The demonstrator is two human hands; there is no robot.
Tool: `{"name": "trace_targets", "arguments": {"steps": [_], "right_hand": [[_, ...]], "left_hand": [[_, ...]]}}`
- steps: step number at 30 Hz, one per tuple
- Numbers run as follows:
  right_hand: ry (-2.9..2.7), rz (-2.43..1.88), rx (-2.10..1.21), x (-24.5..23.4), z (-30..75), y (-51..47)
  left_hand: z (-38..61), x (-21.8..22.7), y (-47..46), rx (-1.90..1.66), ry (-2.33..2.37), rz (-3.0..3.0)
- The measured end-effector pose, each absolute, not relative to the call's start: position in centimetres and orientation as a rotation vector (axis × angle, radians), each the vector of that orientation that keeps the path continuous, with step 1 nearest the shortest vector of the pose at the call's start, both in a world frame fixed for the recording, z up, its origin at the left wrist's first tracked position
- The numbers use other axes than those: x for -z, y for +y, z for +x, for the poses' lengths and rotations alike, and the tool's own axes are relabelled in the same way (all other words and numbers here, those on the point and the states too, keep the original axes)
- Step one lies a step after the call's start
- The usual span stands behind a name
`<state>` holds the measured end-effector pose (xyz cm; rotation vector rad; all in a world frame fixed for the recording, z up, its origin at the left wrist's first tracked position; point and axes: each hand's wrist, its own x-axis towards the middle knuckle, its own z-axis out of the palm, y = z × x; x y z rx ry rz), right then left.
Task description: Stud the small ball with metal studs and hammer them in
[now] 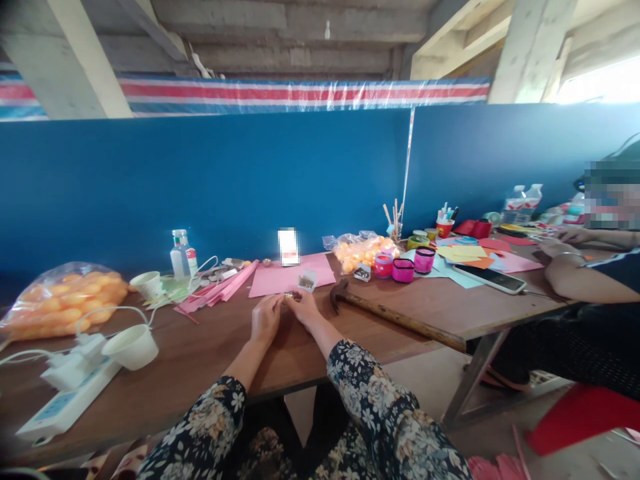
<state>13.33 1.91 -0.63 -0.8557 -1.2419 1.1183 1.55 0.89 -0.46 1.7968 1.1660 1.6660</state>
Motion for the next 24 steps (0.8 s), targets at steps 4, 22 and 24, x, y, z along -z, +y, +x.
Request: {"name": "trace_targets", "arguments": {"steps": [4,22,24], "right_hand": [[-1.215,-0.825,-1.144,0.82,13.2,1.94],[-1.169,-0.809,-1.171,0.79,13.17,1.98],[-1.162,-0.807,-1.185,0.75,13.17,1.98]], "left_hand": [[1.58,0.54,0.82,-1.652,1.208,1.886],[1.75,0.05,0.36,-1.647,1.199,1.934],[1.78,0.07,0.35,-1.65,1.206,1.94]]}}
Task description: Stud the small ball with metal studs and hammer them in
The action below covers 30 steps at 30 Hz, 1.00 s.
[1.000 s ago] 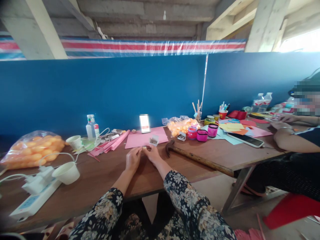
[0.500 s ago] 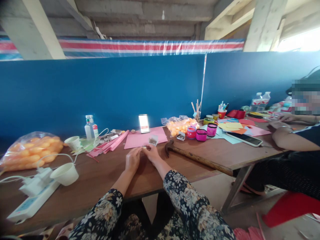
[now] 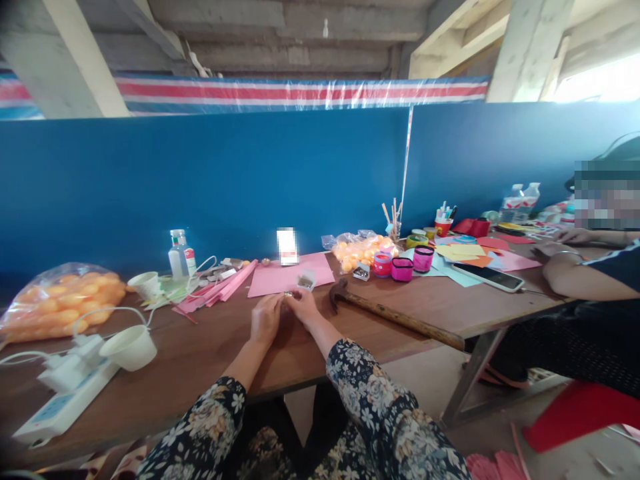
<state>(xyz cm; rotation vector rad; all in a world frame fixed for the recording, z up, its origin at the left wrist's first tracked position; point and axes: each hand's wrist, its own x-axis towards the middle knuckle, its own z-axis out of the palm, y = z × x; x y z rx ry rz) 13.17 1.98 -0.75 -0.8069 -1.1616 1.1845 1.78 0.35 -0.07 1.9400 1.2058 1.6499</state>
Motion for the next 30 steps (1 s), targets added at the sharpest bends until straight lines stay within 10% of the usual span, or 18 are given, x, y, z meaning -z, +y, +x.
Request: {"name": "trace_targets", "arguments": {"steps": [30], "right_hand": [[-1.259,-0.832,-1.163,0.53,13.36,1.85]], "left_hand": [[1.71,0.62,0.78,-1.653,1.473,2.359]]}}
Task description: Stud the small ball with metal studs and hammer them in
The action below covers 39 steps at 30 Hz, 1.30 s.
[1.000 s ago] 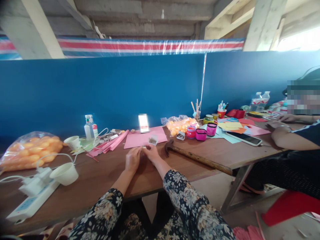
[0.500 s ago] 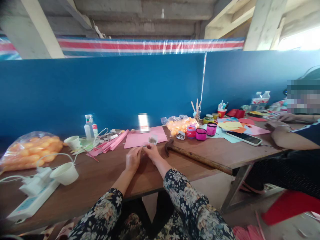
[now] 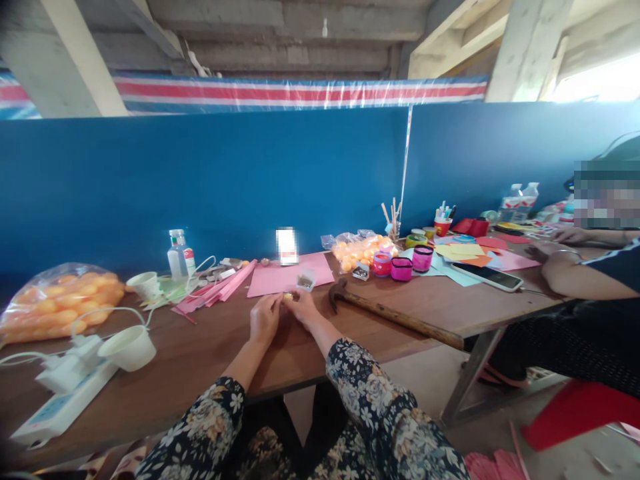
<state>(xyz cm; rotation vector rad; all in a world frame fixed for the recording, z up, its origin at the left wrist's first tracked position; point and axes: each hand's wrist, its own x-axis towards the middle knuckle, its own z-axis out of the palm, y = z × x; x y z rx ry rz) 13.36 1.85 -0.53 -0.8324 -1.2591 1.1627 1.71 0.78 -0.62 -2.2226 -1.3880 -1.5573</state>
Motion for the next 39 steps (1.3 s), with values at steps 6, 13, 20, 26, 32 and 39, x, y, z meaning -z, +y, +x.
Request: {"name": "trace_targets", "arguments": {"steps": [6,13,20,26,32,39], "right_hand": [[-1.177,-0.836,-1.175,0.35,13.19,1.74],[-1.156,-0.846,-1.29,0.33,13.49,1.95],[-1.159,-0.79,-1.315,-0.12,13.46,1.35],[-1.07,-0.822,-1.335,0.13,13.26,1.88],[-1.01,-0.805,-1.341,0.5,13.24,2.22],[-1.082,-0.727,-1.341,0.37,13.29,1.72]], "left_hand": [[1.89,0.33,0.5,1.557,-1.331,-2.236],[1.79,0.15,0.48,1.58,-1.407,-2.188],[1.78,0.31,0.57,1.542,-1.342,-2.216],[1.8,0.23,0.56,1.578,-1.341,-2.226],[1.87,0.26,0.69,1.598,-1.332,-2.223],[1.81,0.25,0.53,1.575,-1.343,-2.256]]}}
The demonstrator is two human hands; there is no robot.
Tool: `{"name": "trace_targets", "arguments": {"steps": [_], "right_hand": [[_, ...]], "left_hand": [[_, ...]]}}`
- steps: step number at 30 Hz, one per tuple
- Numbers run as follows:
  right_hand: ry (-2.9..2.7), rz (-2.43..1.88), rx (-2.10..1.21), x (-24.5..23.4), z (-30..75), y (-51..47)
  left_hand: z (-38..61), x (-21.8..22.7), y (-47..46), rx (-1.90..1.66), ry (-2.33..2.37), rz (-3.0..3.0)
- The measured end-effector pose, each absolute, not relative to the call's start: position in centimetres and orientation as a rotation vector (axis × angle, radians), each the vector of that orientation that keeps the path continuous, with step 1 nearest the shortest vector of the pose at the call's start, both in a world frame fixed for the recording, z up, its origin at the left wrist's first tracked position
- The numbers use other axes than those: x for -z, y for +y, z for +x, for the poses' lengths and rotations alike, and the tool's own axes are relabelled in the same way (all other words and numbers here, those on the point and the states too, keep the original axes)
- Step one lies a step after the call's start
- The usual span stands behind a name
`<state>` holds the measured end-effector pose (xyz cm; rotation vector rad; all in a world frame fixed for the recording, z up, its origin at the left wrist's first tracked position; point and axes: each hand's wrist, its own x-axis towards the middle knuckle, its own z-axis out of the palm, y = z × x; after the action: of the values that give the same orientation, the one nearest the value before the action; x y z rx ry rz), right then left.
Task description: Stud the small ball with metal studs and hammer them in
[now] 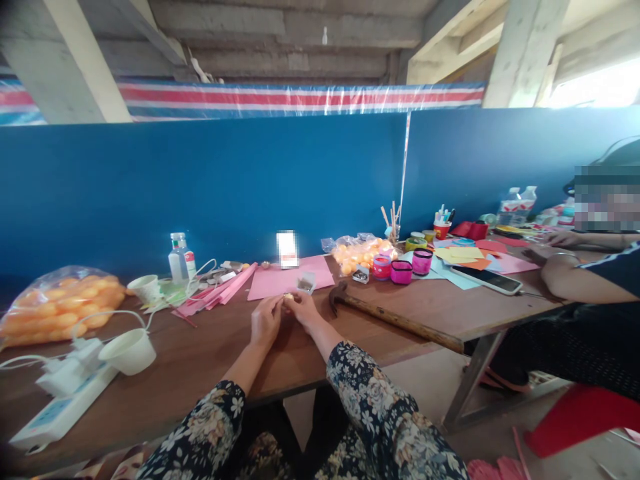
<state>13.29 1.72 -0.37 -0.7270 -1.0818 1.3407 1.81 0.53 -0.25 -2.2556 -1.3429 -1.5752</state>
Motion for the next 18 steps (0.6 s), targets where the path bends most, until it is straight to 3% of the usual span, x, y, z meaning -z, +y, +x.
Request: {"name": "trace_targets", "arguments": {"steps": [18], "right_hand": [[-0.835,-0.833,-1.405,0.18,13.16,2.25]], "left_hand": [[1.8,0.05,0.42,1.673,-1.512,-2.197]]}}
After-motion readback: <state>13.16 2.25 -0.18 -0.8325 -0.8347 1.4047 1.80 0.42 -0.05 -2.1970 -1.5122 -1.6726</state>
